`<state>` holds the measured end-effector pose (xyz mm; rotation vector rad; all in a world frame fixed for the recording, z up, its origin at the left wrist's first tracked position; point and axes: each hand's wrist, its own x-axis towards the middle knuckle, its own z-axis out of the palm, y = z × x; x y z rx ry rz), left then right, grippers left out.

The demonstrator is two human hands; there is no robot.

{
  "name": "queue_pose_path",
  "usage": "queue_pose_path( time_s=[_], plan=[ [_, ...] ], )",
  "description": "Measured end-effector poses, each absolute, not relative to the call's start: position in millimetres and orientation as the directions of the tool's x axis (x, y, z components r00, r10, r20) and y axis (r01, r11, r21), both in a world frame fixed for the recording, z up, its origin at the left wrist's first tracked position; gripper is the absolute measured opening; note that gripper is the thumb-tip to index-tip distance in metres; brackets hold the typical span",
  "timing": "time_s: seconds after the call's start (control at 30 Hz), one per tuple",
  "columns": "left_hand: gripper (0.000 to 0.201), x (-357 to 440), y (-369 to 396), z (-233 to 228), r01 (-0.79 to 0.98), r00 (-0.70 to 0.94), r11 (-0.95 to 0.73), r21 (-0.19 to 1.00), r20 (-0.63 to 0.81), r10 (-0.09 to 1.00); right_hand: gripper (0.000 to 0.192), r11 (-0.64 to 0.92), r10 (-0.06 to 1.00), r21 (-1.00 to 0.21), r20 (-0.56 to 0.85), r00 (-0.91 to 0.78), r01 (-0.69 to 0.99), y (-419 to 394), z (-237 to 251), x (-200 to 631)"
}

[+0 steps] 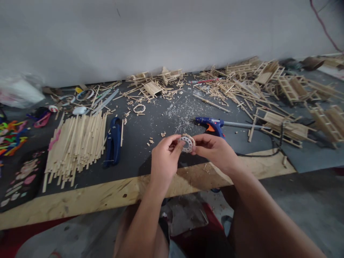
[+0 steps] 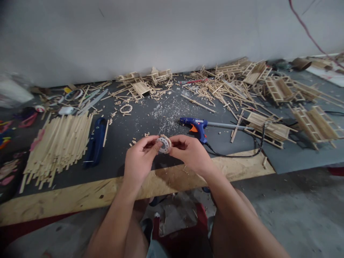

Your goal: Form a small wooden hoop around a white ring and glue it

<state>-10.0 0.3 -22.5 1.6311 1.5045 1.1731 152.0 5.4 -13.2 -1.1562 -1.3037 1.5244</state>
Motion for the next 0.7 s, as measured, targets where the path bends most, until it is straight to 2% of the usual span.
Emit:
queue_pose_path(
  time_s=[0.17,0.7],
  plan=[
    [0.020,-9.7,0.0,-22.8,0.498,-0.010,-0.193,0.845,0.228,0.974,0.024,-0.145,0.951,-0.989,-0.129,-0.281,-0.036,3.9,-12.4,152.6],
    [0.014,-6.6,1.1,-22.2,0.688,0.041,-0.266,0.675,0.330,0.943,0.024,-0.128,0.959,-0.990,-0.139,-0.249,0.061,3.3,-19.7,152.4]
  ],
)
